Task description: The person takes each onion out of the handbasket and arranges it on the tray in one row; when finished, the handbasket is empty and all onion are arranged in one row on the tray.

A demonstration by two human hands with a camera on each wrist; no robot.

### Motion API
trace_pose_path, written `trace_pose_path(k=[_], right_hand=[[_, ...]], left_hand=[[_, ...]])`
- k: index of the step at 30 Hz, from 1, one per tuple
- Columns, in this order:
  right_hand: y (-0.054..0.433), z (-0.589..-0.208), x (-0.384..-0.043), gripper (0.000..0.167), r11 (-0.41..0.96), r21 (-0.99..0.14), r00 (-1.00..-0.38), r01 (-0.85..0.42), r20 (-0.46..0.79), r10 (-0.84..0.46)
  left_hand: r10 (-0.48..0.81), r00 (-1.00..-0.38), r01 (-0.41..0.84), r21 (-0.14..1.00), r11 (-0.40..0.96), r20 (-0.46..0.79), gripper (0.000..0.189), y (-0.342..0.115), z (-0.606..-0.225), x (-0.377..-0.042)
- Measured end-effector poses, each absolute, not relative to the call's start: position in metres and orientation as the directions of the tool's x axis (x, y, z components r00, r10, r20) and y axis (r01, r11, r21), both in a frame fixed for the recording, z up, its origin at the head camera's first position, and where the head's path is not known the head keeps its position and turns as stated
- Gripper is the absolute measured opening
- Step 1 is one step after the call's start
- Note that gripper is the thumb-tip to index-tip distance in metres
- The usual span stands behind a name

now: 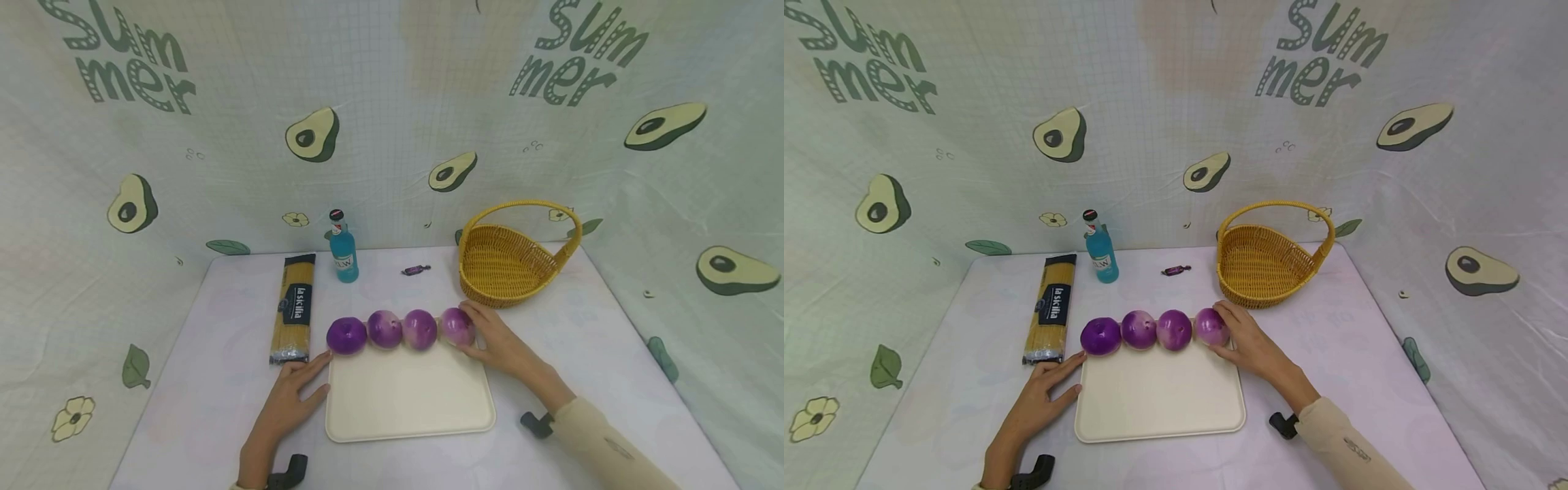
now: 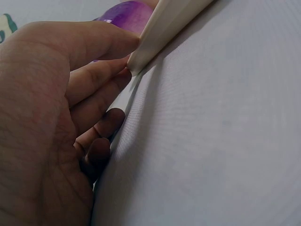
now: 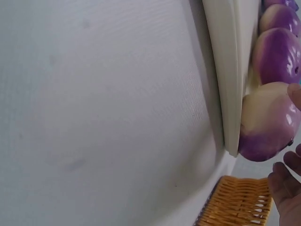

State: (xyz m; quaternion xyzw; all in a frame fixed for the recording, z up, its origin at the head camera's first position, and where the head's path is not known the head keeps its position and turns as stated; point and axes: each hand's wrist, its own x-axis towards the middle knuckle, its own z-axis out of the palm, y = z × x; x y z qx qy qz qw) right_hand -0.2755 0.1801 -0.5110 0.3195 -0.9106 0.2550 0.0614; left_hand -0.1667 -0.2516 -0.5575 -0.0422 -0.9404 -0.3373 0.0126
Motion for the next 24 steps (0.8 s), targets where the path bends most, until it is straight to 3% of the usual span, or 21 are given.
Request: trace_pose_path(k=[18,24], right_hand=[[0.191,-0.499,-0.277,0.073,0.705,-0.481,-0.853,-0.521,0.258,-0.454],[0.196,-0.499,-0.277,0.069,0.717,-0.471,-0.858,-0.514,0.275,-0.434]], left_hand=[[0.069,-0.996,0.085,0.637,0.766,0.05,0.058,-0.253,-0.561,-0.169],[-0.02,-0.997,0.03,0.654,0.756,0.069,0.045,-0.256,-0.553,-0.163]])
